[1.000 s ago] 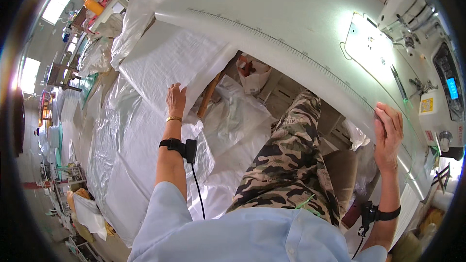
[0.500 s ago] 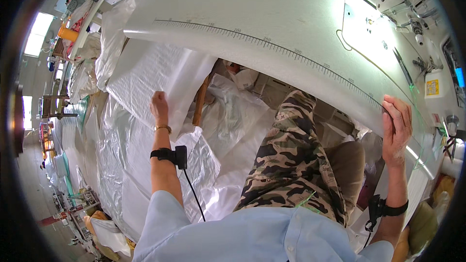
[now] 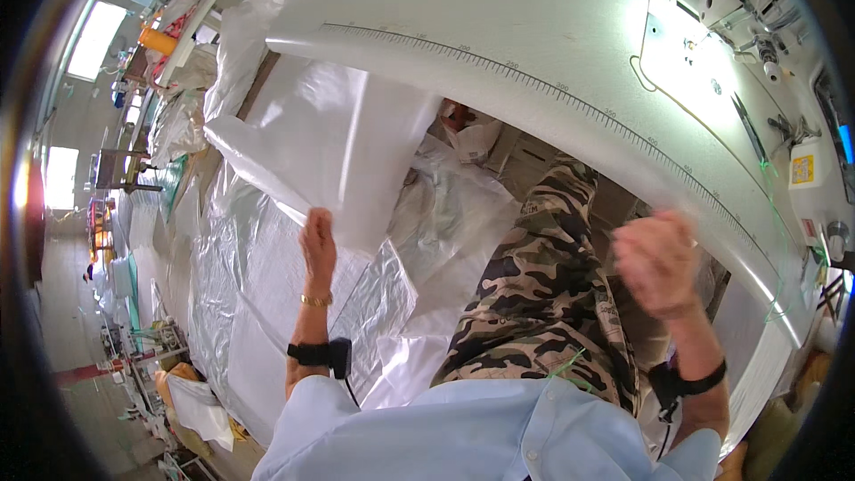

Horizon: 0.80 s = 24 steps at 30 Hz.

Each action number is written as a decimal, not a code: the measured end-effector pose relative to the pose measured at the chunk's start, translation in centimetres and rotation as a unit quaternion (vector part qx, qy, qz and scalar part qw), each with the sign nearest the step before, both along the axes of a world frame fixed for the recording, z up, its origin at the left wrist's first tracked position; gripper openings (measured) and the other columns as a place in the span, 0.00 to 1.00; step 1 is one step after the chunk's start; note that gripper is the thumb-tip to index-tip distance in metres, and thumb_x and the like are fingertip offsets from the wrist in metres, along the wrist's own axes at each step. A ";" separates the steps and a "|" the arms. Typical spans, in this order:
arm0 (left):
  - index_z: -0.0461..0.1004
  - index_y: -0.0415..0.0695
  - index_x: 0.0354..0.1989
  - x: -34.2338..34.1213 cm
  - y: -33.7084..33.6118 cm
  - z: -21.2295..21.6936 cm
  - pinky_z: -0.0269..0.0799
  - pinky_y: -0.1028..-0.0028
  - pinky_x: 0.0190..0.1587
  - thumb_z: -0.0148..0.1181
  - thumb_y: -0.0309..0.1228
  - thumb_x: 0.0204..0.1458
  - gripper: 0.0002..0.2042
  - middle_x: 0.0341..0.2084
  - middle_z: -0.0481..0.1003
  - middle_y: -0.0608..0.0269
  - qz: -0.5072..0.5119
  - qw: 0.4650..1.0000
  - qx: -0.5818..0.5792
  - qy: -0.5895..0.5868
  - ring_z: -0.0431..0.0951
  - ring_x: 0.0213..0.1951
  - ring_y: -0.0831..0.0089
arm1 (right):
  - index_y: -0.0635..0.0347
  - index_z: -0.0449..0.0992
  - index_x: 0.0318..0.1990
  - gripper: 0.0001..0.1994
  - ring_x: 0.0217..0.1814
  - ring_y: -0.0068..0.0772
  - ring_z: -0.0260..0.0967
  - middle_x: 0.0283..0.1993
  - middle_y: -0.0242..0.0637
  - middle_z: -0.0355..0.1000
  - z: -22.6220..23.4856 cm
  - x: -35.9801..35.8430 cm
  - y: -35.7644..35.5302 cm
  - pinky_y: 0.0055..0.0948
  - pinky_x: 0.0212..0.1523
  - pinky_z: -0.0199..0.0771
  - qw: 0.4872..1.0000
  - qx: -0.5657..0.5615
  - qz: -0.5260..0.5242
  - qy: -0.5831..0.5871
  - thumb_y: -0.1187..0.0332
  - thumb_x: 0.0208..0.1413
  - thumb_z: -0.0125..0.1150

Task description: The person is using an industrial sewing machine to sew large sheets of white synthetic or plastic fabric.

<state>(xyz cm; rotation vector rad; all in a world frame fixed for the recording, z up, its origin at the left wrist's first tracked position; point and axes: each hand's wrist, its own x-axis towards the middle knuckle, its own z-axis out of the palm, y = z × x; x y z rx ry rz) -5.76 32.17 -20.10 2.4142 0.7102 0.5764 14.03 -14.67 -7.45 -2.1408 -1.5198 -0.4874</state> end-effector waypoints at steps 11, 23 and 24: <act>0.71 0.36 0.34 -5.4 -3.1 2.0 0.67 0.68 0.32 0.49 0.25 0.61 0.06 0.25 0.69 0.54 0.033 0.988 0.048 -0.142 0.70 0.28 0.64 | 0.51 0.59 0.66 0.35 0.66 0.44 0.58 0.69 0.41 0.54 -6.0 -4.8 17.0 0.44 0.63 0.59 0.982 -0.038 0.136 0.125 0.70 0.49 0.64; 0.72 0.35 0.33 -7.3 5.2 17.8 0.65 0.73 0.32 0.49 0.32 0.64 0.12 0.27 0.71 0.62 0.191 0.850 0.355 -0.339 0.67 0.29 0.73 | 0.57 0.59 0.65 0.32 0.49 0.46 0.71 0.52 0.45 0.72 -6.6 -3.6 14.1 0.41 0.51 0.71 0.965 0.004 0.079 0.251 0.77 0.51 0.62; 0.73 0.33 0.36 -7.1 1.3 16.4 0.66 0.71 0.32 0.48 0.31 0.64 0.12 0.29 0.72 0.60 0.099 0.927 0.216 -0.291 0.68 0.29 0.73 | 0.58 0.56 0.67 0.35 0.46 0.43 0.72 0.52 0.43 0.73 -6.4 -4.1 14.5 0.39 0.49 0.72 0.956 0.011 0.093 0.277 0.77 0.51 0.63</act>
